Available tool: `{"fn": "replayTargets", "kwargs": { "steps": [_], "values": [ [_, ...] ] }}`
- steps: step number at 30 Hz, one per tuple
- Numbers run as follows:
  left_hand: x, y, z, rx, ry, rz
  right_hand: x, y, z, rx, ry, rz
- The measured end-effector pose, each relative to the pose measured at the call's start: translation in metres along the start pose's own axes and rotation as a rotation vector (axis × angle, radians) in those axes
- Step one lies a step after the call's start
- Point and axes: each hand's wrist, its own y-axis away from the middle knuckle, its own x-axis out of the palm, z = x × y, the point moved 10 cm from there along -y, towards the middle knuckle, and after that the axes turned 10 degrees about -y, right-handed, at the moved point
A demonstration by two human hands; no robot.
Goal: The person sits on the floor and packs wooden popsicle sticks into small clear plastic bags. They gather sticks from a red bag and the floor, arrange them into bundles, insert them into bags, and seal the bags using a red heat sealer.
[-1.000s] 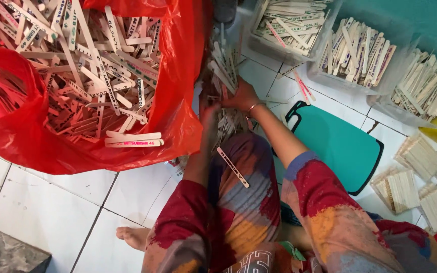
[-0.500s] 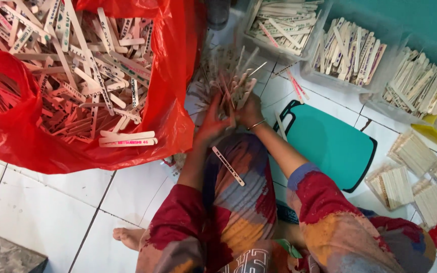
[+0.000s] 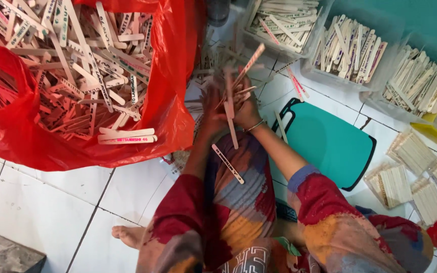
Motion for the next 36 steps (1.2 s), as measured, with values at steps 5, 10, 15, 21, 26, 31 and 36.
{"fn": "replayTargets", "kwargs": {
  "steps": [5, 10, 15, 21, 26, 31, 36],
  "values": [
    [-0.002, -0.027, -0.011, 0.038, 0.566, -0.135, 0.072, 0.011, 0.021, -0.300, 0.921, -0.224],
    [-0.074, -0.033, -0.091, 0.098, 0.499, -0.244, 0.133, 0.014, 0.023, -0.436, 1.309, -0.208],
    [-0.062, -0.046, -0.081, 0.058, 0.282, -0.194, 0.177, 0.024, 0.032, -0.661, 1.314, -0.243],
    [-0.046, -0.061, -0.058, 0.001, 0.019, -0.131, 0.182, 0.034, 0.063, -0.817, 1.006, -0.217],
    [-0.051, -0.053, -0.046, -0.118, -0.080, -0.080, 0.222, 0.051, 0.114, -0.952, 0.925, -0.120],
    [-0.071, -0.045, -0.044, -0.388, 0.288, -0.123, 0.207, 0.044, 0.127, -0.907, 1.106, -0.209],
    [-0.067, -0.054, -0.076, -0.508, 0.614, -0.027, 0.118, 0.009, 0.023, -0.034, 1.898, -0.036]
  ]
}}
